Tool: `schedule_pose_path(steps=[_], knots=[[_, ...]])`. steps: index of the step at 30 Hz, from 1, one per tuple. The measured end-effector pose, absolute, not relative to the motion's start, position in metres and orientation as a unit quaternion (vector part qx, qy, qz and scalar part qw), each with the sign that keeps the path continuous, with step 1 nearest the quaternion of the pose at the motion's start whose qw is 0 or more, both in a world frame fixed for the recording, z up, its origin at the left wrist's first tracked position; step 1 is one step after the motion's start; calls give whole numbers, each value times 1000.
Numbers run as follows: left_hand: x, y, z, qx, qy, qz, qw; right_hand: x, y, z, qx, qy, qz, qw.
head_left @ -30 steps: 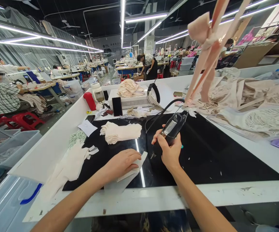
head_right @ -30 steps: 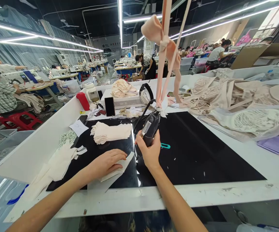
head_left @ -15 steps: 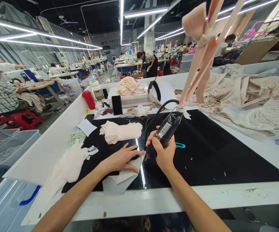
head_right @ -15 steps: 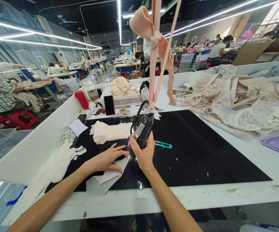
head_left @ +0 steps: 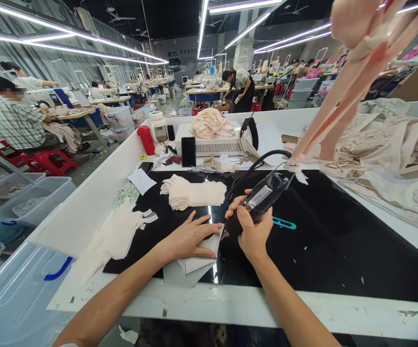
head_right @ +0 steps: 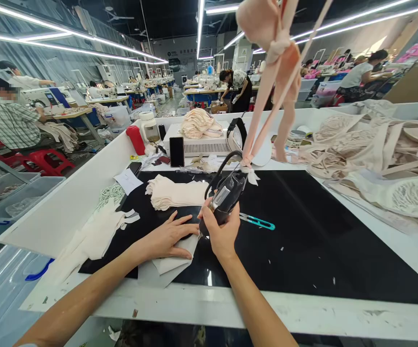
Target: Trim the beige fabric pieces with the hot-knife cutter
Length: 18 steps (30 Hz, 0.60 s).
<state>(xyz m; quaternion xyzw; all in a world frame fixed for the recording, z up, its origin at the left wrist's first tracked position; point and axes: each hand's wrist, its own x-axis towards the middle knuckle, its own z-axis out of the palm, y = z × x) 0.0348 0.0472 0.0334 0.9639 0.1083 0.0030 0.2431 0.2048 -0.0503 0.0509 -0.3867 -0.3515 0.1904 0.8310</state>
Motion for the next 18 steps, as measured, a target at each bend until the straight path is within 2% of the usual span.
schedule_pose_path(steps=[18], knots=[[35, 43, 26, 969, 101, 23, 225, 204, -55, 58, -393, -365, 169, 827]])
